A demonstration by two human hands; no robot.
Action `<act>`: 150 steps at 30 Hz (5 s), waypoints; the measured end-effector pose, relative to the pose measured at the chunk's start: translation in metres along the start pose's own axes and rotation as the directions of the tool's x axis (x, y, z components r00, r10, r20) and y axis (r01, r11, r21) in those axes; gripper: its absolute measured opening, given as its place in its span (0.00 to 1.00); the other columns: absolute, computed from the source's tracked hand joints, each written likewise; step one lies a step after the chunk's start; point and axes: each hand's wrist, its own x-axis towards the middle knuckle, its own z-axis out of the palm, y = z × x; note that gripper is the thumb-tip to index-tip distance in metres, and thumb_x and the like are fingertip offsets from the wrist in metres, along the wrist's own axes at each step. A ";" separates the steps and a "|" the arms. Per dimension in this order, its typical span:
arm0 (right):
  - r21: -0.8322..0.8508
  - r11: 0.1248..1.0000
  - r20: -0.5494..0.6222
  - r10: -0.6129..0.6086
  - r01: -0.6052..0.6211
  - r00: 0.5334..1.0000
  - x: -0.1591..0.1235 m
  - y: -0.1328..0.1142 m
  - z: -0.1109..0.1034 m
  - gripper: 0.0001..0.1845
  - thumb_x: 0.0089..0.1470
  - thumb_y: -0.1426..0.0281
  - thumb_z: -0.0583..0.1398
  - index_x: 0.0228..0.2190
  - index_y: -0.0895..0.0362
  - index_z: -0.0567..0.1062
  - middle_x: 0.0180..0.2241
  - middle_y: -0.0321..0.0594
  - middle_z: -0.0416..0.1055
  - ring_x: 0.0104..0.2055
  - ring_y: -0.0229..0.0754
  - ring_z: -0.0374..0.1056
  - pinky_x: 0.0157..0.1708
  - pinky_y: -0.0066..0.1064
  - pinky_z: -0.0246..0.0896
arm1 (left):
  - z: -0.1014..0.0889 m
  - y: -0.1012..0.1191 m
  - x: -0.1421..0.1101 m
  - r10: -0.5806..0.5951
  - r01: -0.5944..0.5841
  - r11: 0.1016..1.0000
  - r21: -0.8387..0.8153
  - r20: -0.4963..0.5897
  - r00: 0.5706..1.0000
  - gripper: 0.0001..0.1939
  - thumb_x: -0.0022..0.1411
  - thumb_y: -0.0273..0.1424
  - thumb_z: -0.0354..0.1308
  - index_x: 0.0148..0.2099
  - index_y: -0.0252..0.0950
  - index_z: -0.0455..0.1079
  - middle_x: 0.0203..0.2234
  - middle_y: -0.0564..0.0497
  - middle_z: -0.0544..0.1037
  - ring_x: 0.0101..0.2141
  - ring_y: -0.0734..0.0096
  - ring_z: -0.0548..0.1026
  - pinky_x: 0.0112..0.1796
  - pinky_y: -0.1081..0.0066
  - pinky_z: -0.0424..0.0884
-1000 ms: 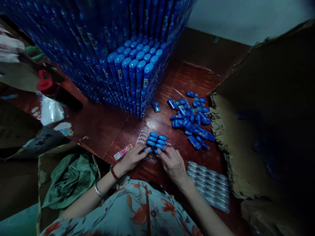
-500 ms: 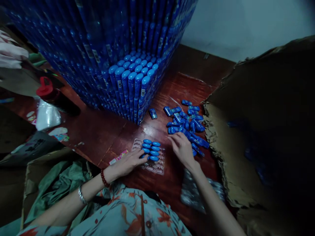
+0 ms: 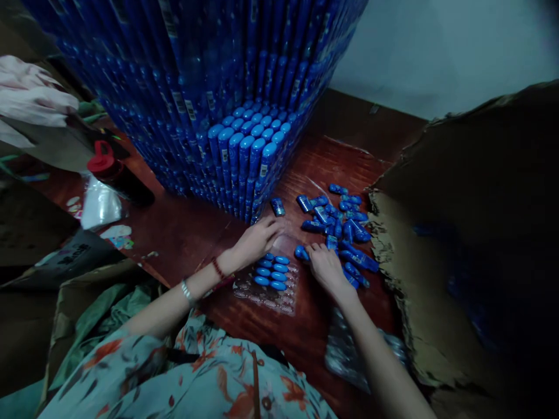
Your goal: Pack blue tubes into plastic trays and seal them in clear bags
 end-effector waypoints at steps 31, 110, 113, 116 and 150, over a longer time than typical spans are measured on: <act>0.256 0.961 -0.386 0.001 0.107 0.922 -0.100 -0.094 0.013 0.15 0.60 0.73 0.50 0.45 0.61 0.71 0.31 0.44 0.72 0.32 0.42 0.65 0.34 0.33 0.61 | -0.035 0.024 -0.033 -0.213 0.170 0.959 -0.227 -0.181 0.960 0.14 0.64 0.24 0.50 0.52 0.32 0.63 0.42 0.47 0.72 0.41 0.72 0.72 0.44 0.72 0.69; 0.906 0.421 -0.225 0.404 0.038 0.887 -0.125 -0.082 -0.004 0.08 0.55 0.67 0.58 0.38 0.53 0.72 0.37 0.40 0.72 0.39 0.41 0.70 0.40 0.35 0.68 | -0.030 0.071 -0.143 -0.229 0.270 0.923 -0.275 0.174 0.958 0.08 0.65 0.27 0.47 0.45 0.36 0.63 0.37 0.47 0.72 0.37 0.70 0.71 0.40 0.71 0.70; 0.755 0.616 -0.420 0.190 0.226 0.887 -0.115 -0.095 0.005 0.12 0.58 0.72 0.54 0.43 0.54 0.71 0.39 0.42 0.73 0.43 0.40 0.70 0.45 0.34 0.67 | -0.013 0.058 -0.154 -0.258 0.232 0.946 -0.225 -0.095 0.961 0.13 0.64 0.25 0.49 0.51 0.37 0.63 0.39 0.47 0.74 0.40 0.70 0.73 0.41 0.69 0.71; 0.546 0.762 -0.496 -0.041 0.348 0.868 -0.108 -0.096 0.013 0.14 0.59 0.76 0.51 0.44 0.57 0.72 0.40 0.46 0.73 0.43 0.41 0.69 0.42 0.32 0.67 | 0.010 0.047 -0.161 -0.157 0.123 0.970 -0.209 -0.155 0.975 0.15 0.63 0.22 0.49 0.52 0.36 0.63 0.41 0.44 0.75 0.41 0.69 0.73 0.42 0.68 0.71; 0.338 0.858 -0.217 -0.328 0.386 0.919 -0.084 -0.080 -0.024 0.14 0.59 0.70 0.53 0.45 0.56 0.72 0.36 0.44 0.73 0.35 0.41 0.69 0.33 0.30 0.65 | -0.003 0.021 -0.134 0.399 -0.417 0.909 0.010 0.270 0.876 0.12 0.66 0.23 0.44 0.50 0.35 0.62 0.32 0.48 0.72 0.32 0.71 0.69 0.30 0.74 0.67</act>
